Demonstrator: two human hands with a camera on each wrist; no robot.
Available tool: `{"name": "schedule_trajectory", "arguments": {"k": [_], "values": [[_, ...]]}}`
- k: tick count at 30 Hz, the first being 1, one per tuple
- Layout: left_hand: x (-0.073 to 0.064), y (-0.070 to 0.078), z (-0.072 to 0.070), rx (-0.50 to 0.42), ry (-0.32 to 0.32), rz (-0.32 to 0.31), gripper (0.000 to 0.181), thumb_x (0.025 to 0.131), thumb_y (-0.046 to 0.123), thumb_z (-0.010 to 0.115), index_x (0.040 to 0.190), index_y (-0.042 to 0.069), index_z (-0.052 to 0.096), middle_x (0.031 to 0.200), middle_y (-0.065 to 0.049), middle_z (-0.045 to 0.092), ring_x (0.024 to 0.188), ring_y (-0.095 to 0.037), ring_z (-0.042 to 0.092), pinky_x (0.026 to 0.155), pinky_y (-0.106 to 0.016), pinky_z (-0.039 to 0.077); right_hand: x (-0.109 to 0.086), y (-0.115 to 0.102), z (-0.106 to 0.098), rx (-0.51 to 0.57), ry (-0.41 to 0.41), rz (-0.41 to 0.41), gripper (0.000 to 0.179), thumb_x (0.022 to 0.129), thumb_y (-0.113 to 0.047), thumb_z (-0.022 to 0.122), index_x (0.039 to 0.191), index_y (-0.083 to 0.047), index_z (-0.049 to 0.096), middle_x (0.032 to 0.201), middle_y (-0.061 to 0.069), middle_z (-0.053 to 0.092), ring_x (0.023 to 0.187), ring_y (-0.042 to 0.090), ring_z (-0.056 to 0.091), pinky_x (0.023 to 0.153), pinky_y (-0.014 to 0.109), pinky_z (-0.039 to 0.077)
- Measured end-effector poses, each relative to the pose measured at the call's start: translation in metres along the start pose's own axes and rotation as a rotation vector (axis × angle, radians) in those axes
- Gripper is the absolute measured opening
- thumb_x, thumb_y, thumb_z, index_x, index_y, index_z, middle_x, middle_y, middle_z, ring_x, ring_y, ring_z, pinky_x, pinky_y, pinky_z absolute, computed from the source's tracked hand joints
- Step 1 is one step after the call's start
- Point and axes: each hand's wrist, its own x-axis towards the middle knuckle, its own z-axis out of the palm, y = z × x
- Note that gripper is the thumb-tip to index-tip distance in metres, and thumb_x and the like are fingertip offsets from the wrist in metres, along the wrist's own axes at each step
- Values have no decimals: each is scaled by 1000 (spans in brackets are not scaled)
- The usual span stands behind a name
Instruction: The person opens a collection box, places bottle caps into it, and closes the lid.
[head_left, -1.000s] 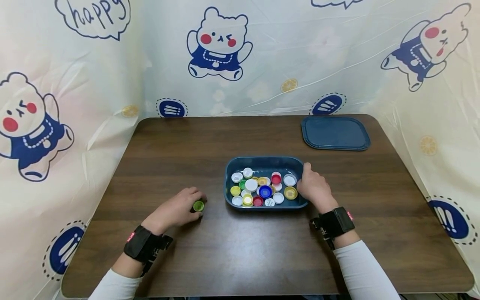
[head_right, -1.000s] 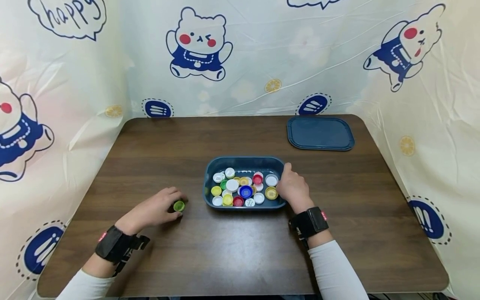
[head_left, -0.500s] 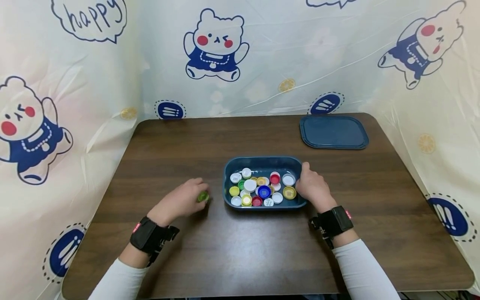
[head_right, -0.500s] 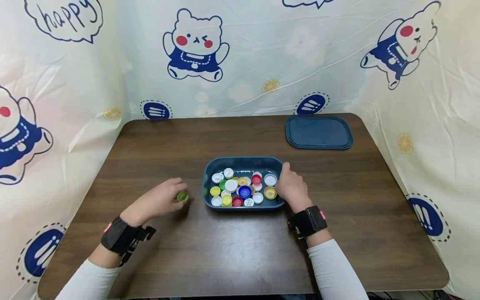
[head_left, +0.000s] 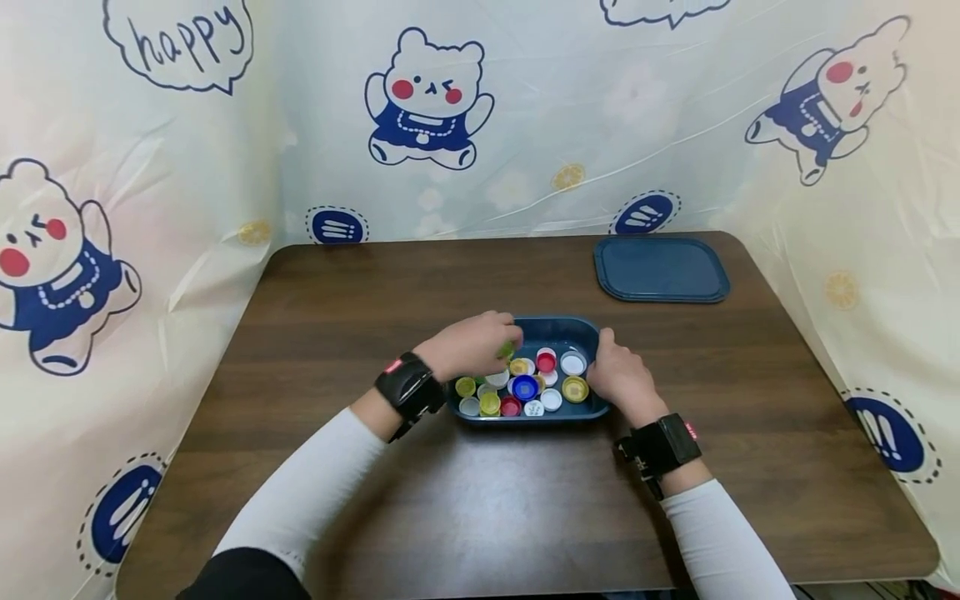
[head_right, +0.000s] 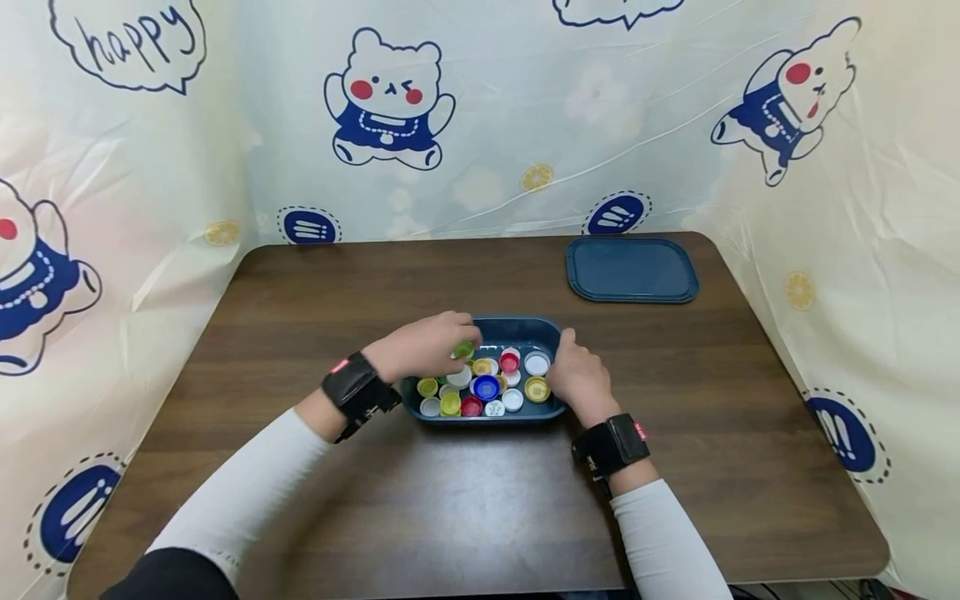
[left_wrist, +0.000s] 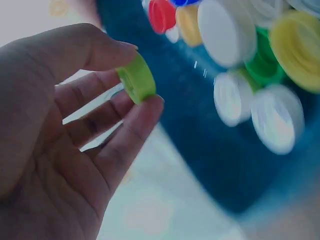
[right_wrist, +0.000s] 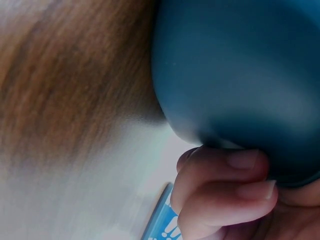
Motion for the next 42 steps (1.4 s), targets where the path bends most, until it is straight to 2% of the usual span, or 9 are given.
{"name": "schedule_trajectory", "arguments": {"k": [6, 12, 15, 19, 24, 28, 33, 38, 42], "values": [[31, 0, 11, -16, -93, 22, 29, 94, 21, 74, 122, 11, 70, 118, -6, 61, 102, -18, 56, 91, -30, 52, 0, -1, 2, -9, 7, -11, 57, 100, -13, 47, 150, 0, 23, 131, 33, 55, 86, 36, 60, 70, 45, 50], [33, -2, 10, -23, -103, -9, 33, 95, 17, 72, 127, 12, 68, 126, -9, 60, 106, -18, 57, 95, -32, 53, -2, -1, 2, -14, 9, 3, 56, 100, -14, 47, 149, 0, 24, 130, 32, 56, 88, 37, 60, 72, 46, 51], [24, -3, 3, -36, -60, -26, 32, 96, 17, 70, 127, 10, 68, 124, -9, 61, 107, -18, 58, 94, -34, 53, -3, -1, 1, -11, 5, 9, 56, 101, -15, 48, 150, 0, 24, 131, 32, 55, 89, 37, 60, 74, 47, 51], [0, -13, -5, -89, 83, -93, 33, 97, 19, 68, 128, 9, 66, 123, -8, 60, 114, -22, 57, 96, -38, 52, -3, 1, 2, -9, 3, 11, 57, 100, -14, 48, 150, 0, 24, 133, 32, 54, 91, 37, 60, 76, 48, 52], [-41, -35, 5, -246, 220, -328, 48, 98, 28, 67, 137, 2, 56, 132, -16, 56, 119, -30, 54, 101, -47, 49, -3, 0, 2, -7, 0, 12, 58, 101, -15, 48, 151, 0, 23, 136, 32, 53, 94, 38, 60, 81, 50, 52], [-61, -50, 27, -428, 165, -464, 56, 102, 36, 60, 141, -2, 48, 126, -20, 60, 100, -28, 62, 88, -44, 56, -3, 1, 4, -11, -2, 17, 58, 101, -16, 48, 151, 0, 22, 135, 31, 54, 94, 38, 60, 80, 49, 52], [-68, -54, 47, -652, 129, -465, 49, 105, 34, 56, 138, -1, 49, 101, -15, 68, 69, -22, 67, 68, -39, 59, -6, 1, 3, 3, -4, 2, 59, 101, -16, 47, 152, 0, 21, 136, 32, 53, 95, 38, 60, 80, 49, 52], [-68, -49, 64, -723, 124, -460, 41, 106, 25, 52, 137, -2, 45, 83, -12, 66, 55, -20, 64, 57, -38, 58, -5, 9, -7, 93, -132, -78, 60, 108, -36, 40, 151, 2, 22, 139, 32, 48, 106, 37, 58, 83, 49, 53], [-65, -43, 70, -728, 144, -471, 40, 106, 23, 47, 136, -4, 44, 78, -13, 64, 53, -21, 61, 53, -36, 56, 9, 16, -47, 122, -201, -140, 78, 105, -61, 29, 149, 3, 31, 136, 31, 49, 108, 39, 59, 83, 50, 55]]}}
